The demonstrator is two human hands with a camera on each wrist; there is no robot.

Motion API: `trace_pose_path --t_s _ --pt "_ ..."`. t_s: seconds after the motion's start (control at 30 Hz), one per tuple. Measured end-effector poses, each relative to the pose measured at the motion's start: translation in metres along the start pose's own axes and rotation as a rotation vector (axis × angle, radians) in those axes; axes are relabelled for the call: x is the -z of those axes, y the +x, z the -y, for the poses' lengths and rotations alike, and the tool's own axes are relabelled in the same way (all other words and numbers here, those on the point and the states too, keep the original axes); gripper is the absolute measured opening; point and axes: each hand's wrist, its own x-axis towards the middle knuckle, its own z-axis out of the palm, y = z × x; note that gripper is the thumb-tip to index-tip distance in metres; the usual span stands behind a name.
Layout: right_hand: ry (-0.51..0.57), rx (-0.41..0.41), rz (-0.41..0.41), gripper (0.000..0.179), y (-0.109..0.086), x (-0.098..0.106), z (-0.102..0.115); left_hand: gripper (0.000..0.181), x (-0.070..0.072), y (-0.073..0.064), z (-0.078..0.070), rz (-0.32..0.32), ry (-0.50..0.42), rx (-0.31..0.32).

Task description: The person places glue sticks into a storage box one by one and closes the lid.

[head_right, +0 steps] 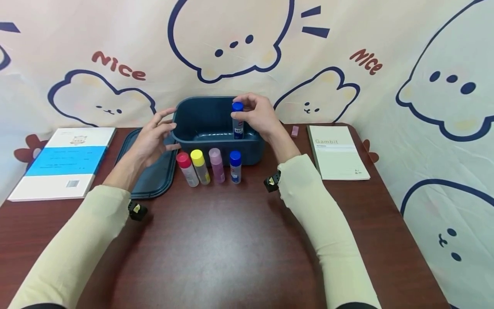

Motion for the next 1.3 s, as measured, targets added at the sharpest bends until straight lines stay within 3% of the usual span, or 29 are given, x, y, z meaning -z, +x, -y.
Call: trace_pose_path --t_s 0.47,0.77,1.3 --pt "-0.056 -0.154 0.018 0.041 0.011 -0.001 0.003 0.049 0.000 0.000 -0.002 0.004 -0.006 -0.001" --pt "-0.079 -0.199 0.036 0.039 0.015 -0.004 0.001 0.050 0.001 -0.001 -0.002 0.006 -0.004 0.001" --pt "-0.253 -0.168 0.046 0.036 0.019 -0.009 -0.003 0.050 0.000 0.001 -0.001 0.008 -0.008 -0.004"
